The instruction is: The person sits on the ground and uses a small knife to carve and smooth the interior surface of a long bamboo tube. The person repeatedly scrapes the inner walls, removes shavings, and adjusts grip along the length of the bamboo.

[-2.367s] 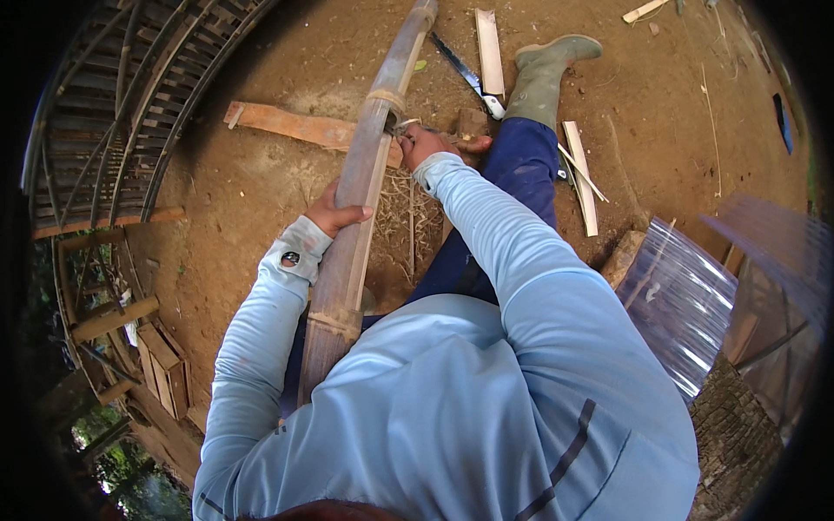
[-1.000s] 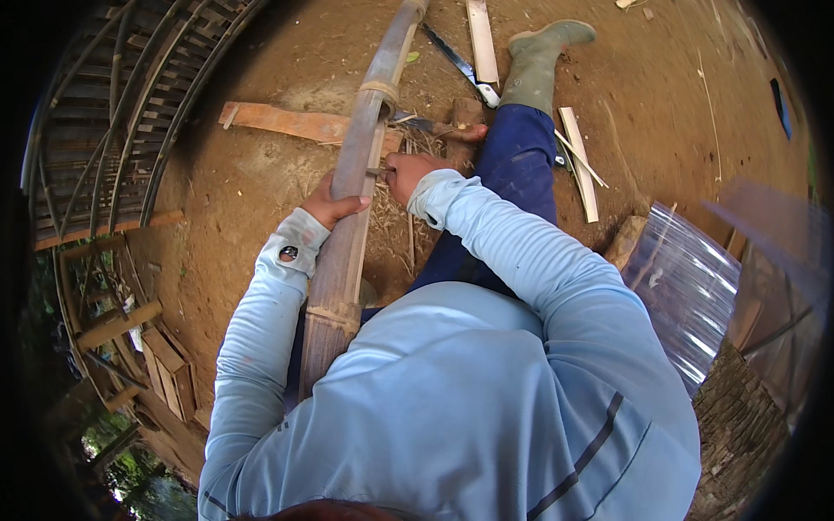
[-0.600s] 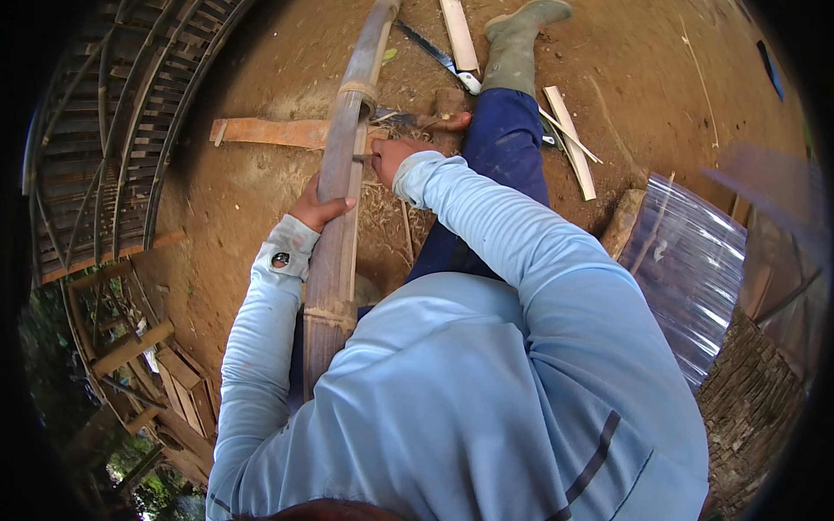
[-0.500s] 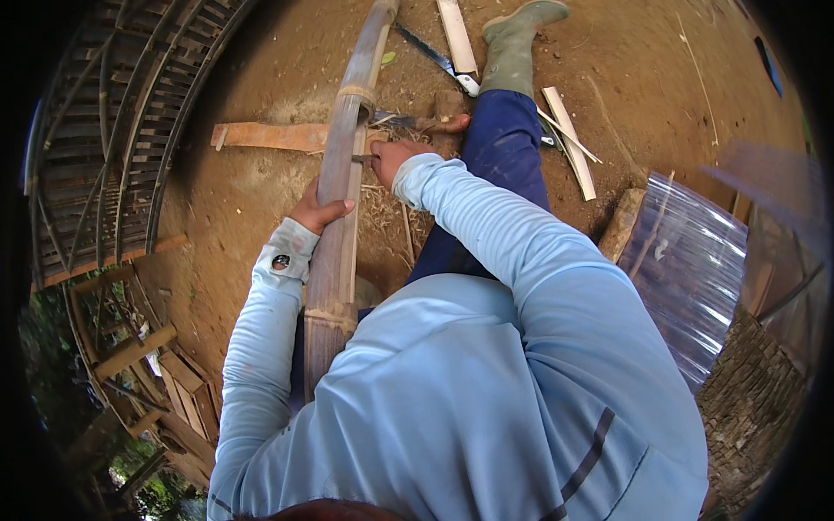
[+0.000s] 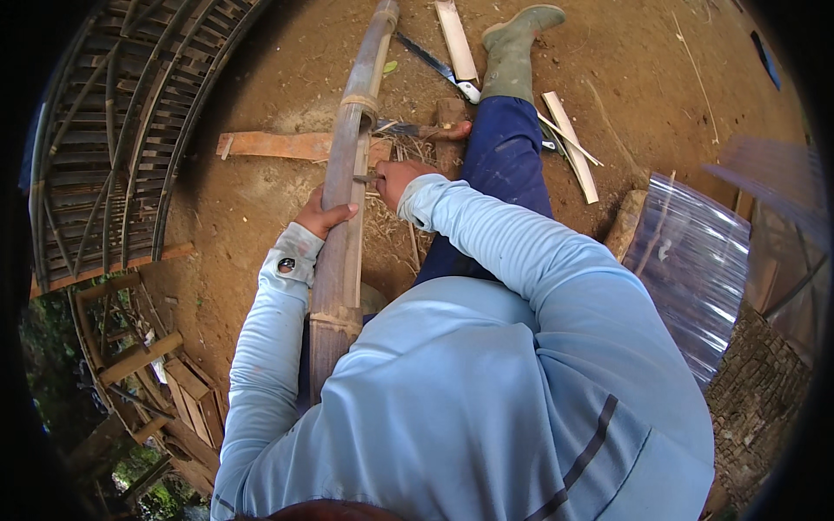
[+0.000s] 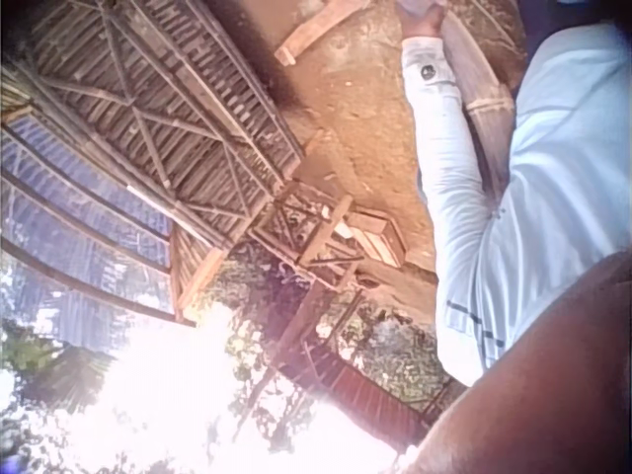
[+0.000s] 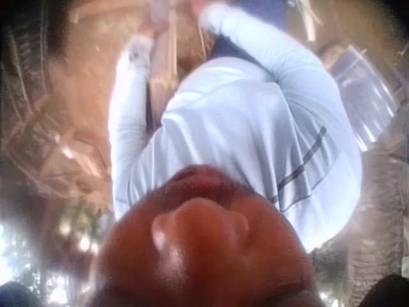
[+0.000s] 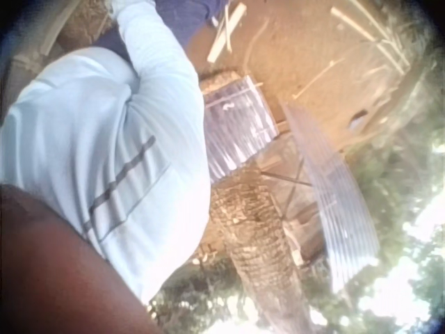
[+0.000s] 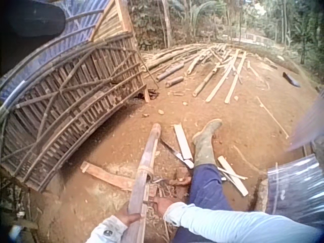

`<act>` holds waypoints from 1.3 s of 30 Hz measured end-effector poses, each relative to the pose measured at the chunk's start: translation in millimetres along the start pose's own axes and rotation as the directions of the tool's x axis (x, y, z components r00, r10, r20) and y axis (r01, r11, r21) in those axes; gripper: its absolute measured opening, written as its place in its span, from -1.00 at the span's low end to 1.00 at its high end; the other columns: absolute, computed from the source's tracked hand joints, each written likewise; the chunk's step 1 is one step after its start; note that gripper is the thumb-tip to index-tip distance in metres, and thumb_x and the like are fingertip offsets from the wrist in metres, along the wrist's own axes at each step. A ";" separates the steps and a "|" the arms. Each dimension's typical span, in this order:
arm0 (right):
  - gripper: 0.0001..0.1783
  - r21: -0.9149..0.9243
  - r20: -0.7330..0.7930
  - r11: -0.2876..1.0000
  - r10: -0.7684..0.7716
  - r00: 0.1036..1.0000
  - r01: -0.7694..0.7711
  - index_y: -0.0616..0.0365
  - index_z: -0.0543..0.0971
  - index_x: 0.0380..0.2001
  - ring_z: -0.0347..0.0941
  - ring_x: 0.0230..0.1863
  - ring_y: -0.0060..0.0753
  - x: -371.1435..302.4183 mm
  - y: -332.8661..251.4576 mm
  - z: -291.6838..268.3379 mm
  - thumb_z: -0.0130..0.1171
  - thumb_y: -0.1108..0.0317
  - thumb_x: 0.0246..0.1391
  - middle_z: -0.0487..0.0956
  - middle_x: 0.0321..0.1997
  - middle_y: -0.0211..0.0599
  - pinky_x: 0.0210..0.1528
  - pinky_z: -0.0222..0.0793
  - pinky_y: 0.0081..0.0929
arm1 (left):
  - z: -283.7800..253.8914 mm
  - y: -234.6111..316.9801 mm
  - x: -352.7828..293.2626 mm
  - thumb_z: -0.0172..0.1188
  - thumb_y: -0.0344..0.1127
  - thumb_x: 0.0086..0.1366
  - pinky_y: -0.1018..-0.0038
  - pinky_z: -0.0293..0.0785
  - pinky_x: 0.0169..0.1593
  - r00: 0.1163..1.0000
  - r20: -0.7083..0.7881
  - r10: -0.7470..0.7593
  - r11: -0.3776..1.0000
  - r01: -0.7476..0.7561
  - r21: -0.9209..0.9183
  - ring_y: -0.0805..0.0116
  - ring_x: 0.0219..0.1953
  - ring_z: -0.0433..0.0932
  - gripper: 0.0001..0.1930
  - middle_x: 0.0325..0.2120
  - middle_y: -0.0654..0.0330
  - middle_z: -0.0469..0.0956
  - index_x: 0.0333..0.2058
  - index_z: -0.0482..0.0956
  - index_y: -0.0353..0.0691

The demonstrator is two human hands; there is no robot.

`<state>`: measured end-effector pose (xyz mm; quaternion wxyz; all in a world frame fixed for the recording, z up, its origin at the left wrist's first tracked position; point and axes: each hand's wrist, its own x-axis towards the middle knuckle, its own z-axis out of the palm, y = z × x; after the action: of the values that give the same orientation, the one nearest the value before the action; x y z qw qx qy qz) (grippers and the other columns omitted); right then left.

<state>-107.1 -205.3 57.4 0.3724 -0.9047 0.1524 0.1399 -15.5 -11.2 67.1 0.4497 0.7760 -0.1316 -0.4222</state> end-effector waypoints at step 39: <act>-0.62 0.209 -0.201 0.978 0.049 0.978 -0.006 0.12 0.55 -0.23 0.51 -0.20 0.09 93.1 52.1 2.8 0.03 0.03 0.16 0.59 -0.33 -0.01 -0.08 0.34 -0.10 | -1.7 -9.0 7.4 0.43 -0.15 -0.06 0.38 0.36 0.08 0.997 0.032 0.073 0.992 -0.069 -0.103 0.22 -0.02 0.47 -0.11 -0.05 0.01 0.47 0.17 0.17 -0.43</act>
<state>-42.2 -254.5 -11.5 0.4449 -0.8684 0.2162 0.0344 -11.2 -9.5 56.2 0.5010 0.7391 -0.1453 -0.4261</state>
